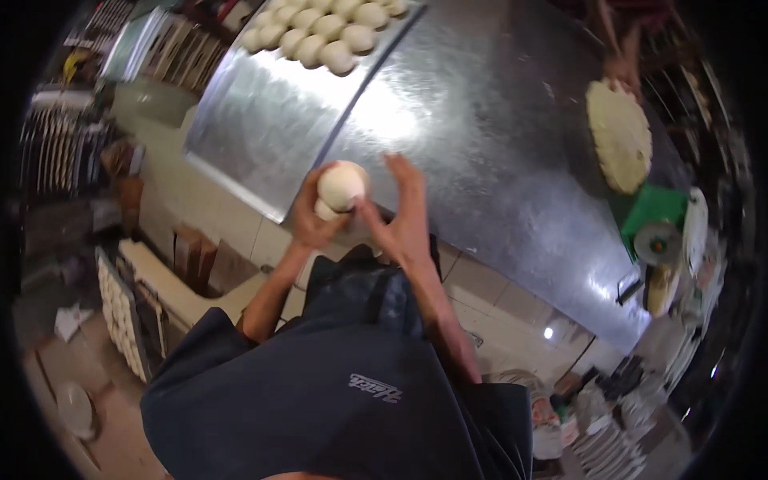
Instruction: The recorder is shaping pieces of dough into balls on a stainless steel table in a bakery.
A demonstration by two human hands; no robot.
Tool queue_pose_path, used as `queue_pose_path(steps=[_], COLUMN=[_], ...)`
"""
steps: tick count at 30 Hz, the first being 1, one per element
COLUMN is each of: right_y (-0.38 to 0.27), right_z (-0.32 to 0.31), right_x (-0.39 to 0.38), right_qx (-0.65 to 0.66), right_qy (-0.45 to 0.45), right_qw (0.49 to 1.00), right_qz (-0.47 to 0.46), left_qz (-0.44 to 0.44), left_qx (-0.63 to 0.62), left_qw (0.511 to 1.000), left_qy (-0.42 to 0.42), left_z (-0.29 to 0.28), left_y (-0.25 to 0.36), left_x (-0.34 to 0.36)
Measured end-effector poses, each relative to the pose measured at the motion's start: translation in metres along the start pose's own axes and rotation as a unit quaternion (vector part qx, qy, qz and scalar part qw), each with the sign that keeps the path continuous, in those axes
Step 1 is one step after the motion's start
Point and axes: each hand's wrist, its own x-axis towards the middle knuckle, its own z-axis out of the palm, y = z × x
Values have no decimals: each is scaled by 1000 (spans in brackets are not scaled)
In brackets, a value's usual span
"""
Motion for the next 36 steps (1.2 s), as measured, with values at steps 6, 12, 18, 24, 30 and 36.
queue_pose_path(steps=[6,12,18,24,30,36], right_y=[22,100,196,277,280,289], right_z=[-2,-70,-249,-342,-354,-433], right_x=[15,-8,39,196,213,121], right_qx=[23,-80,42,138,62,-63], right_qy=[30,55,447,640,721,673], right_qw=[985,982,845,737,626,671], right_qz=[165,163,290,167,289,305], left_qz=[-63,-148,-54,-107,-108,-175], left_qx=[186,373,492,197,127,91], left_qw=[977,914,851,972,963,953], left_qy=[81,-54,177,-65,-213,-232], left_z=[-167,-164,-44,245,435,489], left_y=[-55,-97,-68,-61,-48,-56], left_x=[-13,-8,43,170,288,278])
